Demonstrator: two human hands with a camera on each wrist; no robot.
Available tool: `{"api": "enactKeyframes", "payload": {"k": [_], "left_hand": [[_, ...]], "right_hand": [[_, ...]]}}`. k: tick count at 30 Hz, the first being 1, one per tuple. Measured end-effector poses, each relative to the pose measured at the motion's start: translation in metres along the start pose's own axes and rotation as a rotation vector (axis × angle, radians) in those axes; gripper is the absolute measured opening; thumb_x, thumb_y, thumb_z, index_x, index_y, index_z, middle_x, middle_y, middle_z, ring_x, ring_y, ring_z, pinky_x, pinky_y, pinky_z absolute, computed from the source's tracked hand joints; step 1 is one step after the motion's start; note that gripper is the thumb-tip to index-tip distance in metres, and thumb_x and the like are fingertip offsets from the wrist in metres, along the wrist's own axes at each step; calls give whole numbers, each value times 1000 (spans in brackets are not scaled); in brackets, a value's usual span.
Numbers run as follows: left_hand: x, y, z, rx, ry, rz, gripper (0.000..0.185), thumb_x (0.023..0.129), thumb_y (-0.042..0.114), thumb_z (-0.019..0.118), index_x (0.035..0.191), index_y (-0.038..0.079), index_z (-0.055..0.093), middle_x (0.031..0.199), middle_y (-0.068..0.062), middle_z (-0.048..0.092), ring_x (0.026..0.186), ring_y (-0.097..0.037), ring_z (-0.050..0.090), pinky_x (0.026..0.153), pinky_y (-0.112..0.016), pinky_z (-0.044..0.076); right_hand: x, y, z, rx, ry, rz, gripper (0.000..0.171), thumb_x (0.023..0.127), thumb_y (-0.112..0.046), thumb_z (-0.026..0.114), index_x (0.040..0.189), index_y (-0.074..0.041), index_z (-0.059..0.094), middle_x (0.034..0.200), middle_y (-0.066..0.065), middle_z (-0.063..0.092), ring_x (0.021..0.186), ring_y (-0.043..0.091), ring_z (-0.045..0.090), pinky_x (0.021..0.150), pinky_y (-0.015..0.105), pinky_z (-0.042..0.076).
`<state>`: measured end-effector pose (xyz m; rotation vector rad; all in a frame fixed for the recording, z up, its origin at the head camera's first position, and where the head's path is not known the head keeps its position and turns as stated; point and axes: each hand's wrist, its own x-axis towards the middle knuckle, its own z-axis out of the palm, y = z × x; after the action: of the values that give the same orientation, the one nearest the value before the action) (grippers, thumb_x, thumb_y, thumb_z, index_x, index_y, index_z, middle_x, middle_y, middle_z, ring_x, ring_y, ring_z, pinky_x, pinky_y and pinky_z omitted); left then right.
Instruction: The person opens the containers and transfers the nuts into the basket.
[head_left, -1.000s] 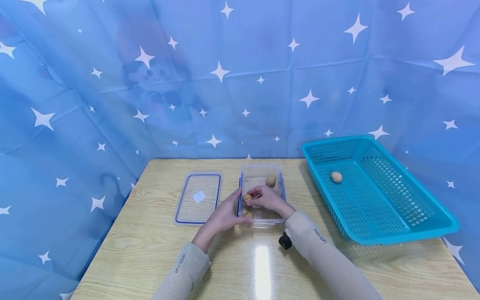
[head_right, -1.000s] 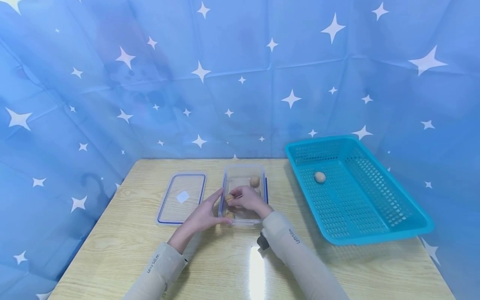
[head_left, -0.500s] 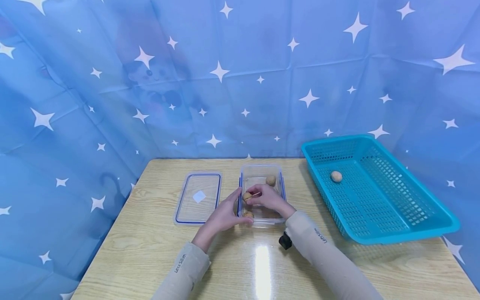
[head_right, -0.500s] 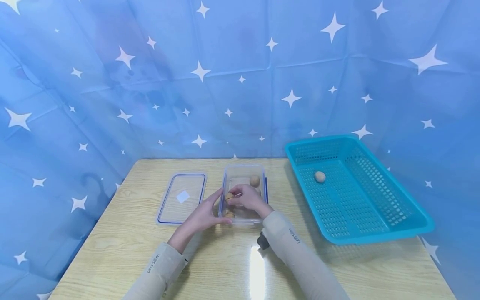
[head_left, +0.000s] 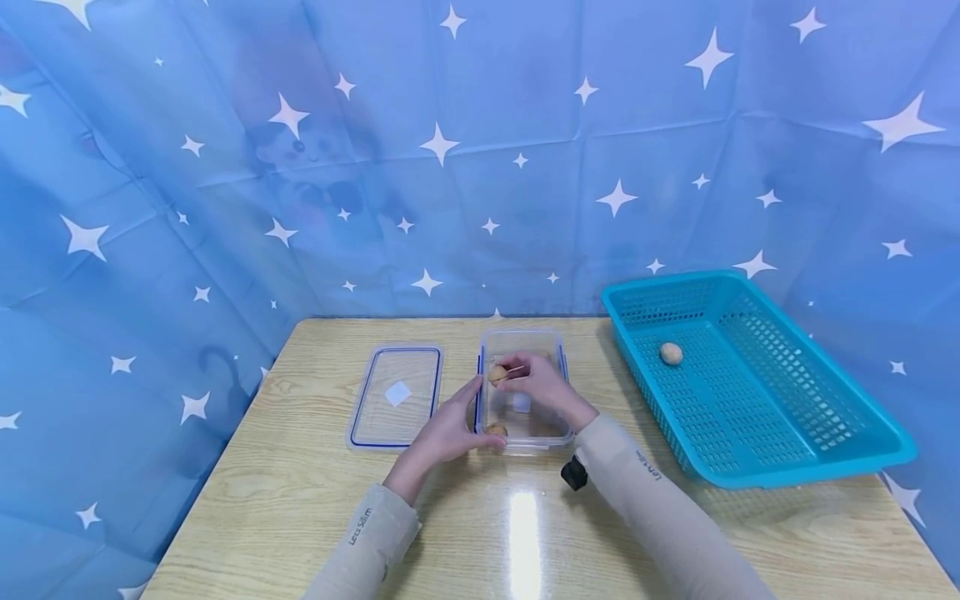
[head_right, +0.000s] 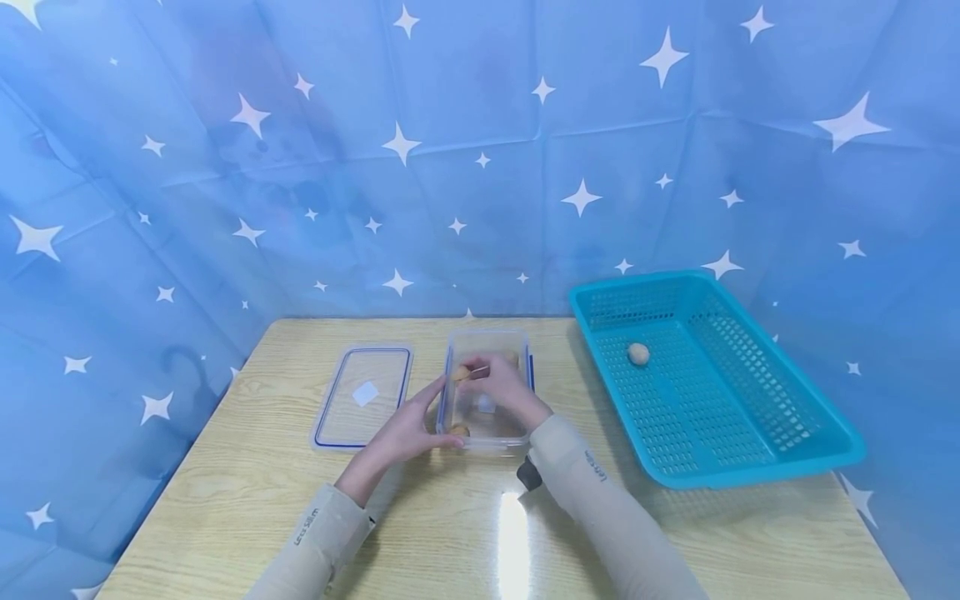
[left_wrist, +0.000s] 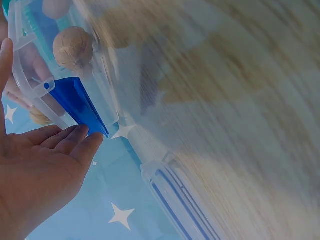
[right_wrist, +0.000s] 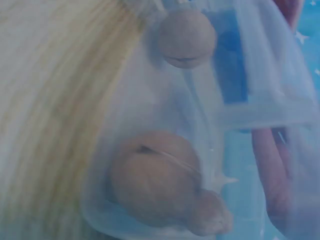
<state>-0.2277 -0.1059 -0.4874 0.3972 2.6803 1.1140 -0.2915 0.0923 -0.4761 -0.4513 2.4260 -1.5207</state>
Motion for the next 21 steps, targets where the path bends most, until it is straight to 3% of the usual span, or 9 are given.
{"api": "enactKeyframes", "payload": {"k": [21], "left_hand": [[2, -4, 2, -3, 1, 4, 115, 74, 51, 84, 160, 10, 20, 165, -16, 25, 150, -37, 30, 120, -53, 33]], "right_hand": [[0, -25, -51, -51, 79, -17, 45, 93, -22, 71, 134, -6, 59, 132, 18, 63, 122, 35, 61, 98, 48, 56]]}}
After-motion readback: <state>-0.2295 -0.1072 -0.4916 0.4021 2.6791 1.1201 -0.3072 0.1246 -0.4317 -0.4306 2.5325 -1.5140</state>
